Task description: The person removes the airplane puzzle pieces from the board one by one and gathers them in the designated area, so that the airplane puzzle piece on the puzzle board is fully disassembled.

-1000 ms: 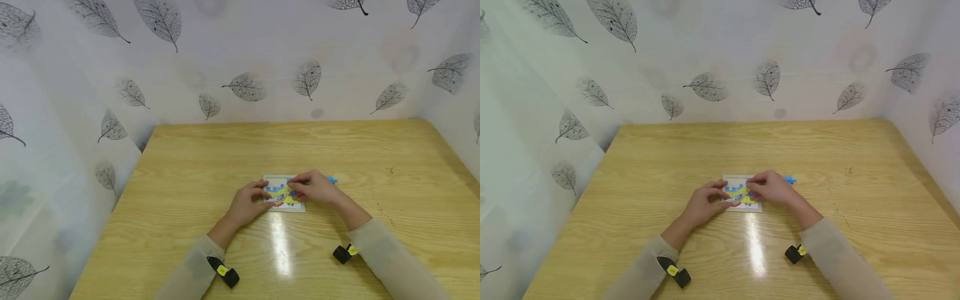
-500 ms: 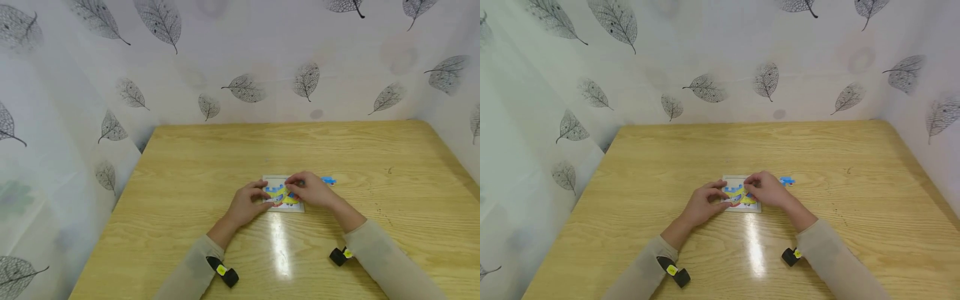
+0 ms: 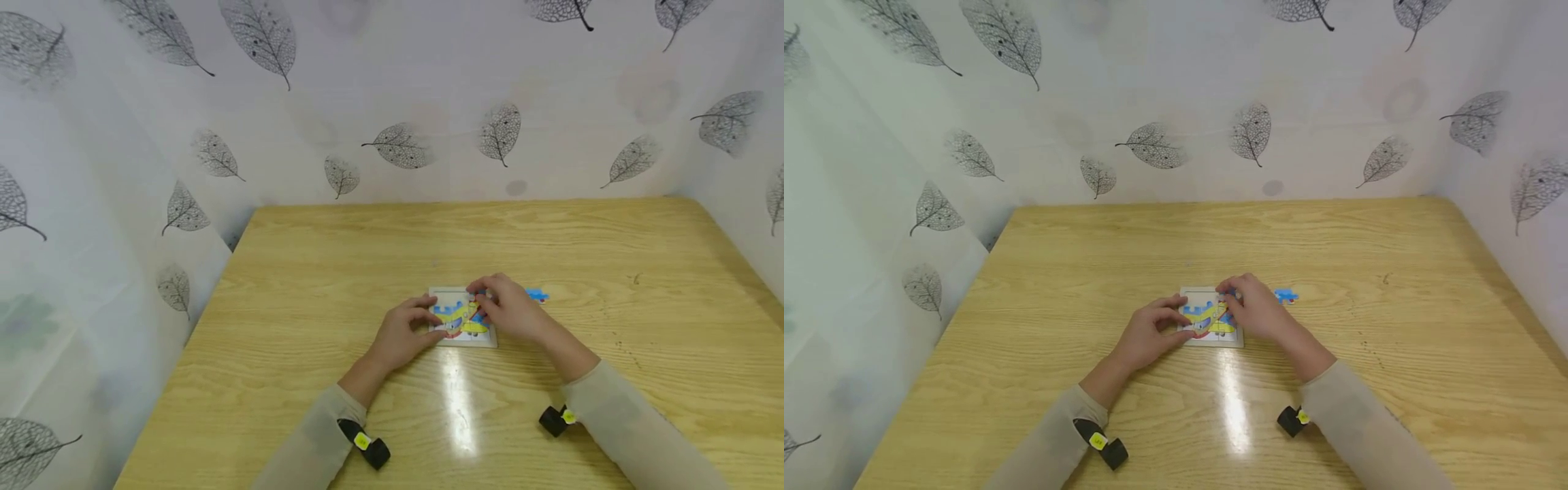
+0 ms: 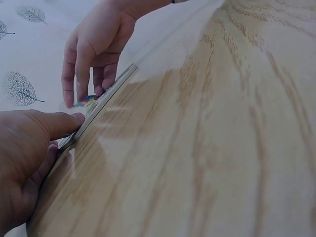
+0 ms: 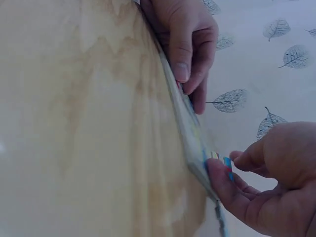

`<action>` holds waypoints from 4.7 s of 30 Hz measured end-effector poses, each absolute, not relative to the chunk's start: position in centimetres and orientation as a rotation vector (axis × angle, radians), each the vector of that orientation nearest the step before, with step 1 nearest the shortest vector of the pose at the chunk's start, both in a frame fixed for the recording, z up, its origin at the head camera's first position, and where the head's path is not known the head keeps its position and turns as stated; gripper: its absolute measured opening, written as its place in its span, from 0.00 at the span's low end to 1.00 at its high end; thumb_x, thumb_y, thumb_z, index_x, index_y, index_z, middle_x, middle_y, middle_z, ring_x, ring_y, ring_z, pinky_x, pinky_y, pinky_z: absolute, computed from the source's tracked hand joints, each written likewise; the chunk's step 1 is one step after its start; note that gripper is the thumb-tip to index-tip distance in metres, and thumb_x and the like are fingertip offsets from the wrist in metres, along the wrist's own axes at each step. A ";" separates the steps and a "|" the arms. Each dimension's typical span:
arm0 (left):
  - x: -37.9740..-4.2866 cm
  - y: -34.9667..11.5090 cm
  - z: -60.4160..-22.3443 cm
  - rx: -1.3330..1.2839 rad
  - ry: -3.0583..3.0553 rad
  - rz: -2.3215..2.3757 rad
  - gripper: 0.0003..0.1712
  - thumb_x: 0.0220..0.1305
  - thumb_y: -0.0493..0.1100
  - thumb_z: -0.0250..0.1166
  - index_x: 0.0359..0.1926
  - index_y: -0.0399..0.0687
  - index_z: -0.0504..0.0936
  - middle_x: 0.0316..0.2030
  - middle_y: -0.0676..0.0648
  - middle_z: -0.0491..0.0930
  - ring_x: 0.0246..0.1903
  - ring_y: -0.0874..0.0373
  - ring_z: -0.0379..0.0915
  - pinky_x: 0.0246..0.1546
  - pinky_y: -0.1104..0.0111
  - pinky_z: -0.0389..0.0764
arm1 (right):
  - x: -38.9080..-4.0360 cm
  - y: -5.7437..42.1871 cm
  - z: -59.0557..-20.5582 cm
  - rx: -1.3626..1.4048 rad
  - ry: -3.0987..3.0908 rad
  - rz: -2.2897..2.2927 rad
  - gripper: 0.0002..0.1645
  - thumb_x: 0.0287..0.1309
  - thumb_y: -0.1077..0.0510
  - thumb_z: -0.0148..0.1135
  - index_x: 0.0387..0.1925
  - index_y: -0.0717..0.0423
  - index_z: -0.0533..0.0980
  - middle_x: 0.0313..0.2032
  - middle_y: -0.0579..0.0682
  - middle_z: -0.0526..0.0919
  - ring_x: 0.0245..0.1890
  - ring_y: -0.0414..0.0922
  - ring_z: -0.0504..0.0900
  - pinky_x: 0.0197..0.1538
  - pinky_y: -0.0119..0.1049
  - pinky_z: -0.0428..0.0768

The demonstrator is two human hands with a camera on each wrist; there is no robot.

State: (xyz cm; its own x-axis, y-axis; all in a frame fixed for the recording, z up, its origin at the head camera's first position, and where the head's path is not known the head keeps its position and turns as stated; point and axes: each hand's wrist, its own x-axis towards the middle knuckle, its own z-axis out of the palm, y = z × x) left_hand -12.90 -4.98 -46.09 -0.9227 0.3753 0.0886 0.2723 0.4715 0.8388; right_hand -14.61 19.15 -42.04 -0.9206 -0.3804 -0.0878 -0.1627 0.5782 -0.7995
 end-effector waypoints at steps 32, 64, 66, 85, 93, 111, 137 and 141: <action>-12.7 -4.7 -46.1 0.557 2.585 1.471 0.08 0.57 0.43 0.75 0.37 0.45 0.88 0.63 0.47 0.78 0.69 0.49 0.68 0.69 0.61 0.72 | -17.1 29.3 -40.2 -0.259 2.262 -1.363 0.23 0.69 0.54 0.61 0.57 0.66 0.75 0.48 0.64 0.81 0.40 0.45 0.88 0.46 0.39 0.88; -12.6 -4.8 -46.0 0.537 2.528 1.505 0.10 0.59 0.44 0.74 0.40 0.44 0.88 0.65 0.48 0.76 0.72 0.53 0.63 0.63 0.65 0.77 | -17.0 35.6 -41.5 -0.124 2.327 -1.310 0.24 0.67 0.57 0.63 0.56 0.72 0.72 0.44 0.61 0.81 0.35 0.43 0.87 0.42 0.37 0.89; -12.6 -4.8 -46.0 0.536 2.525 1.509 0.10 0.59 0.44 0.74 0.40 0.44 0.88 0.65 0.47 0.76 0.72 0.52 0.63 0.63 0.65 0.77 | -17.1 35.6 -41.7 -0.119 2.353 -1.288 0.23 0.67 0.57 0.63 0.55 0.71 0.73 0.44 0.61 0.80 0.35 0.43 0.87 0.41 0.37 0.89; -12.6 -4.7 -45.7 0.524 2.529 1.500 0.10 0.58 0.43 0.74 0.39 0.43 0.88 0.65 0.47 0.76 0.71 0.52 0.64 0.63 0.67 0.78 | -17.2 35.4 -41.8 -0.068 2.456 -1.184 0.24 0.62 0.55 0.68 0.49 0.70 0.74 0.38 0.54 0.82 0.31 0.41 0.84 0.36 0.34 0.87; -12.6 -4.7 -45.5 0.533 2.538 1.494 0.10 0.58 0.43 0.74 0.39 0.43 0.88 0.64 0.46 0.76 0.71 0.51 0.64 0.63 0.66 0.77 | -17.2 35.0 -41.4 -0.088 2.515 -1.105 0.27 0.60 0.55 0.70 0.52 0.70 0.74 0.38 0.54 0.77 0.29 0.37 0.81 0.34 0.32 0.86; -12.6 -4.6 -45.6 0.521 2.531 1.499 0.09 0.58 0.42 0.75 0.38 0.43 0.88 0.64 0.46 0.76 0.71 0.50 0.64 0.64 0.66 0.76 | -16.8 34.7 -40.7 -0.187 2.473 -1.216 0.27 0.67 0.45 0.63 0.56 0.61 0.75 0.46 0.60 0.80 0.39 0.40 0.86 0.41 0.34 0.88; -12.7 -4.8 -45.9 0.507 2.543 1.474 0.09 0.59 0.45 0.74 0.38 0.45 0.89 0.65 0.48 0.76 0.72 0.51 0.63 0.65 0.65 0.75 | -17.0 25.4 -41.8 -0.425 2.123 -1.344 0.24 0.68 0.54 0.62 0.57 0.68 0.76 0.42 0.61 0.83 0.36 0.46 0.87 0.41 0.38 0.89; -12.8 -4.7 -45.8 0.525 2.548 1.460 0.09 0.59 0.46 0.74 0.38 0.46 0.89 0.65 0.48 0.76 0.71 0.51 0.64 0.67 0.63 0.73 | -16.9 23.8 -42.2 -0.474 2.064 -1.361 0.26 0.69 0.55 0.61 0.60 0.69 0.73 0.39 0.61 0.84 0.34 0.45 0.87 0.40 0.38 0.89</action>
